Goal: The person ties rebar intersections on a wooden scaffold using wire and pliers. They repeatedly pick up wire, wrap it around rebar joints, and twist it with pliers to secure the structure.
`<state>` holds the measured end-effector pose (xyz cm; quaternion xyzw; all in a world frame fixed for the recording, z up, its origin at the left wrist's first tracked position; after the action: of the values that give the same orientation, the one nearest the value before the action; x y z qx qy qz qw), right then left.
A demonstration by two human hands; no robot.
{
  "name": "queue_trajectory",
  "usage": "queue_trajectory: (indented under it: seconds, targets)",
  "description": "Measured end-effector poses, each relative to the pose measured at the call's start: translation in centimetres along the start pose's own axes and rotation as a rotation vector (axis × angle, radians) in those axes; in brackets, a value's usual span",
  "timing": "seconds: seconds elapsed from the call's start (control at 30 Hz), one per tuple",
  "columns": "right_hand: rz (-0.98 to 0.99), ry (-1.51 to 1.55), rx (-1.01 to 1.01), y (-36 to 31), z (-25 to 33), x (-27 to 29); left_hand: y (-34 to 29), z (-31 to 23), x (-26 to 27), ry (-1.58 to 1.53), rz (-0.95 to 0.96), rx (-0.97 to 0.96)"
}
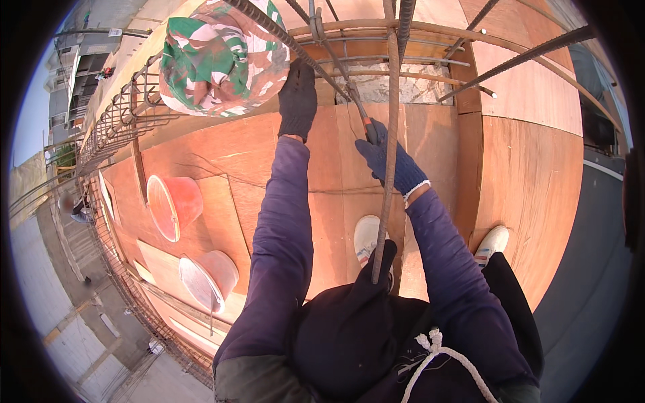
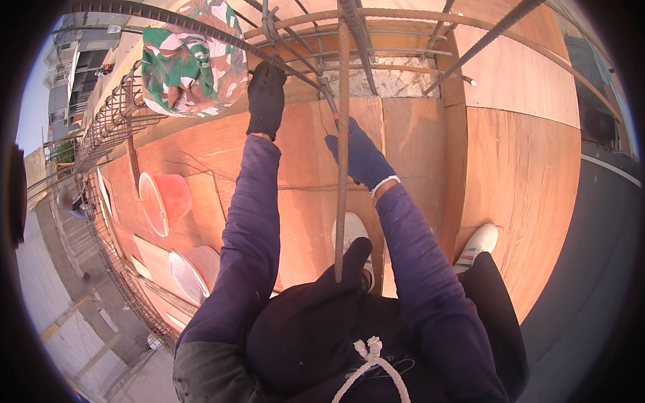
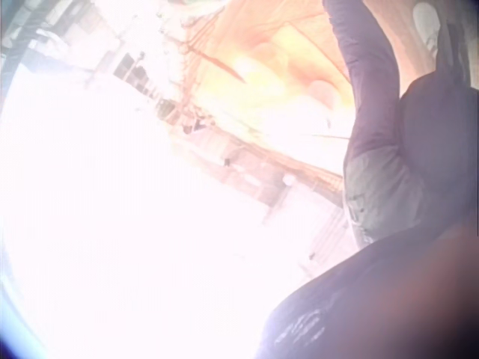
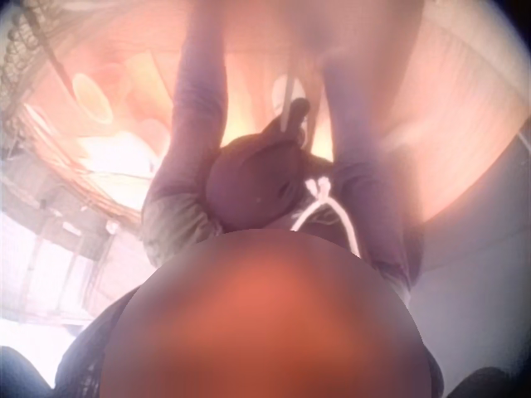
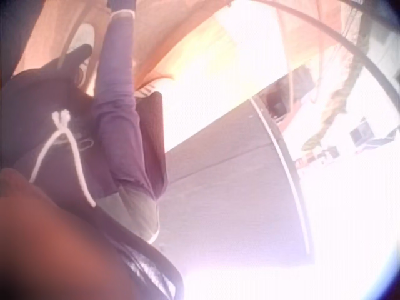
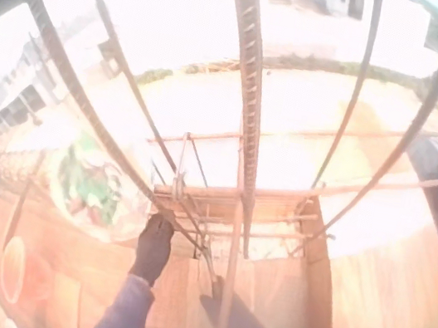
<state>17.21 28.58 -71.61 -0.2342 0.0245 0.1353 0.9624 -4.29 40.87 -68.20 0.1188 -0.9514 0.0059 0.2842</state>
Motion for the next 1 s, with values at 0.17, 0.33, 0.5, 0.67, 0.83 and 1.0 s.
queue_trajectory:
  seconds: [0.17,0.33,0.5,0.67,0.83,1.0]
  targets:
    - [-0.028,0.022,0.003,-0.2,-0.5,-0.1,9.2,8.3,-4.8,-1.037,0.264,0.256]
    - [-0.029,0.010,0.041,-0.3,-0.4,-0.2,13.9,13.3,-8.6,-1.148,0.444,0.359]
    - [-0.196,-0.189,0.450,-0.5,2.8,-0.3,15.3,12.5,-9.6,-1.022,0.422,0.396]
    - [-0.041,0.017,0.031,1.7,-0.6,-1.2,14.5,11.5,-8.1,-0.781,0.341,0.414]
    - [-0.065,0.231,-0.085,0.0,0.2,-2.4,13.9,10.5,-7.5,-0.575,0.283,0.406]
    - [-0.044,0.520,-0.338,-2.0,0.7,-3.0,13.1,9.6,-7.1,-0.379,0.227,0.390]
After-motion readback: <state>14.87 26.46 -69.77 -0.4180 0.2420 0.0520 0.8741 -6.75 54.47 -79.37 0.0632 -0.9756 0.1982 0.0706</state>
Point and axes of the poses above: each hand's wrist, its own y-axis towards the middle knuckle, its own x-axis out of the back of the hand, z = x × y, the point moved 9 cm from there along y, towards the middle knuckle, and after that the axes turned 11 degrees about y, right-handed, at the moved point
